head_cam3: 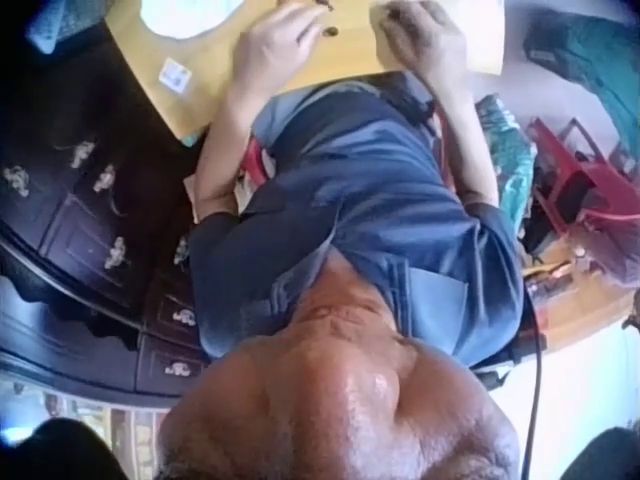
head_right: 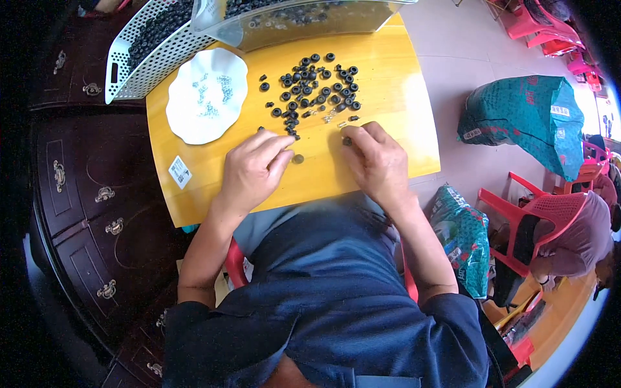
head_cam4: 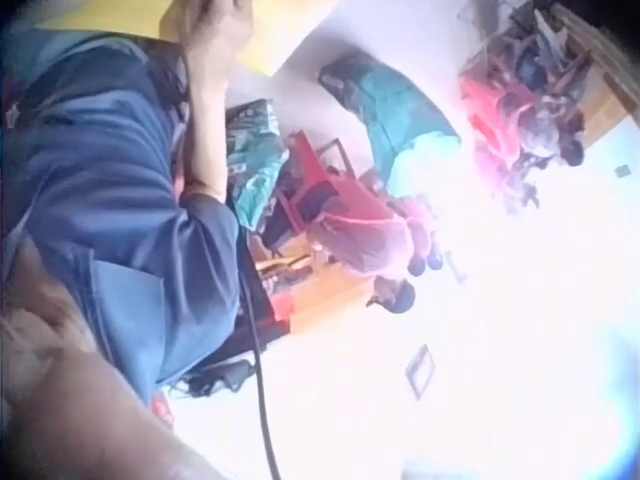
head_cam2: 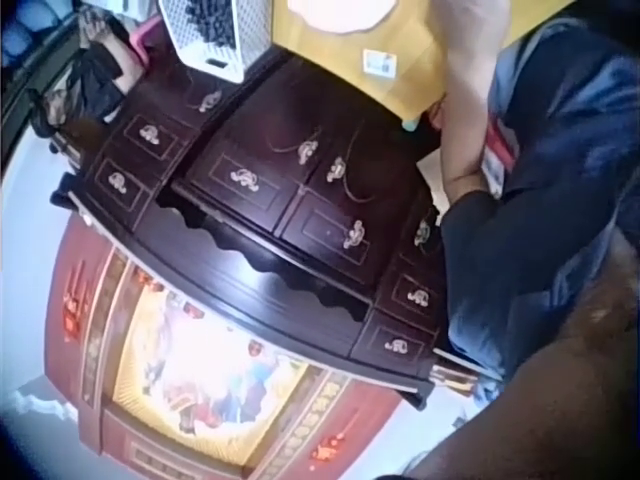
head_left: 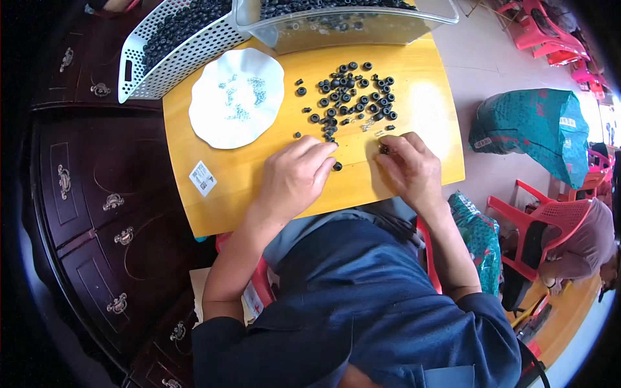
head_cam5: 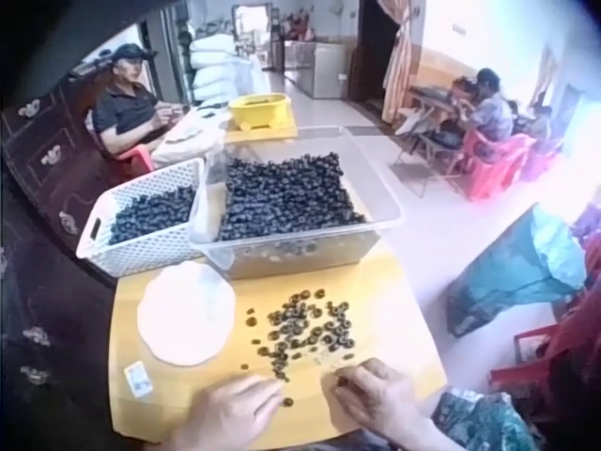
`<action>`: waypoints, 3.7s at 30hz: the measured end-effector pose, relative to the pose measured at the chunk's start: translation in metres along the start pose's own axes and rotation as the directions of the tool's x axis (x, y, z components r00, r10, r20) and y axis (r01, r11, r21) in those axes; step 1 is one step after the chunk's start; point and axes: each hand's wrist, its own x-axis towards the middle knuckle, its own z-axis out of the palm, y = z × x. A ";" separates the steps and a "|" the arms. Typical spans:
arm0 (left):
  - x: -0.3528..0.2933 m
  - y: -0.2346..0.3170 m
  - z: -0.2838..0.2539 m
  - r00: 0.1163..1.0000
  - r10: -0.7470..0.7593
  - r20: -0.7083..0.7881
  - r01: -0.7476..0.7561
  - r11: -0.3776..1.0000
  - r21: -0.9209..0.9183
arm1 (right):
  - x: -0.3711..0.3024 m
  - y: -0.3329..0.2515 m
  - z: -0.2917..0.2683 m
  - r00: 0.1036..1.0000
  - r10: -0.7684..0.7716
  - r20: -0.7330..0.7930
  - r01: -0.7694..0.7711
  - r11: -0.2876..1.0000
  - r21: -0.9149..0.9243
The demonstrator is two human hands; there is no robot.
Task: The person gathers black plastic components from a container and places them on a table. They pick up small clear pins from a plate and insert them into the black components before placing the assembled pieces into a plastic bag.
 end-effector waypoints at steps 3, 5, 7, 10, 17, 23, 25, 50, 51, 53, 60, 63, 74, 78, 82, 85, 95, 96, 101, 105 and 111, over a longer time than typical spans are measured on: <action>0.021 0.003 0.013 0.997 0.079 -0.006 -0.078 0.994 0.078 | 0.000 0.000 0.004 1.000 -0.002 -0.028 0.001 0.999 -0.049; 0.033 0.002 0.023 0.986 0.163 0.019 -0.164 0.979 0.118 | -0.002 0.002 0.004 0.999 -0.012 -0.045 0.009 0.998 -0.067; 0.042 0.001 0.032 0.981 0.193 0.037 -0.196 0.972 0.133 | -0.005 0.004 0.003 0.997 -0.054 -0.046 0.050 0.994 -0.094; 0.051 0.005 0.040 0.971 0.227 0.073 -0.236 0.961 0.147 | -0.009 0.010 0.003 0.996 -0.081 -0.044 0.076 0.992 -0.104; 0.058 -0.002 0.047 0.963 0.226 0.143 -0.254 0.943 0.217 | -0.008 0.013 0.002 0.992 -0.112 -0.059 0.103 0.986 -0.133; 0.063 -0.005 0.046 0.941 0.292 0.173 -0.324 0.923 0.207 | -0.014 0.015 -0.001 0.992 -0.124 -0.023 0.122 0.989 -0.085; 0.067 -0.008 0.047 0.933 0.312 0.178 -0.348 0.908 0.233 | -0.021 0.012 -0.002 0.997 0.079 -0.007 -0.077 0.981 0.179; 0.011 0.031 0.023 0.976 -0.219 -0.001 0.148 0.662 -0.735 | -0.012 -0.014 0.010 0.836 0.280 0.473 -0.461 -0.111 0.881; 0.011 0.029 0.021 0.975 -0.223 -0.002 0.149 0.661 -0.736 | -0.011 -0.015 0.011 0.834 0.279 0.475 -0.464 -0.110 0.879; 0.012 0.023 0.017 0.986 -0.155 -0.066 0.104 0.866 -0.489 | -0.009 -0.016 0.012 0.819 0.306 0.485 -0.485 -0.082 0.870; 0.013 0.012 0.033 0.994 0.099 0.040 -0.104 0.984 0.147 | -0.012 -0.012 0.016 0.861 0.346 0.373 -0.442 0.147 0.885; 0.018 0.009 0.036 0.991 0.117 0.067 -0.129 0.970 0.207 | -0.015 -0.008 0.017 0.872 0.358 0.334 -0.418 0.189 0.889; 0.023 0.031 0.025 0.998 -0.014 -0.063 -0.008 0.943 -0.334 | -0.013 -0.012 0.015 0.864 0.344 0.369 -0.458 0.230 0.858; 0.022 0.031 0.028 0.995 -0.016 -0.095 -0.016 0.944 -0.328 | -0.012 -0.013 0.015 0.874 0.321 0.365 -0.452 0.257 0.855; 0.021 0.031 0.028 0.995 -0.006 -0.099 -0.024 0.954 -0.299 | -0.011 -0.014 0.014 0.878 0.303 0.370 -0.449 0.255 0.857; 0.021 0.031 0.028 0.995 -0.004 -0.098 -0.025 0.958 -0.286 | -0.011 -0.015 0.015 0.877 0.303 0.372 -0.452 0.261 0.853; 0.011 0.025 0.032 0.989 -0.022 -0.144 -0.028 0.943 -0.333 | -0.010 -0.016 0.013 0.872 0.300 0.386 -0.463 0.251 0.850; 0.010 0.024 0.031 0.989 -0.034 -0.146 -0.020 0.934 -0.356 | -0.010 -0.016 0.014 0.872 0.299 0.387 -0.463 0.250 0.850; 0.005 0.019 0.031 0.988 -0.050 -0.145 -0.008 0.929 -0.369 | -0.013 -0.016 0.021 0.880 0.302 0.366 -0.455 0.322 0.830; 0.004 0.021 0.028 0.985 -0.120 -0.128 0.051 0.894 -0.446 | -0.012 -0.016 0.023 0.905 0.287 0.313 -0.405 0.356 0.842; 0.006 0.016 0.014 0.985 -0.151 -0.088 0.098 0.896 -0.434 | -0.009 -0.011 0.013 0.905 0.331 0.268 -0.390 0.389 0.835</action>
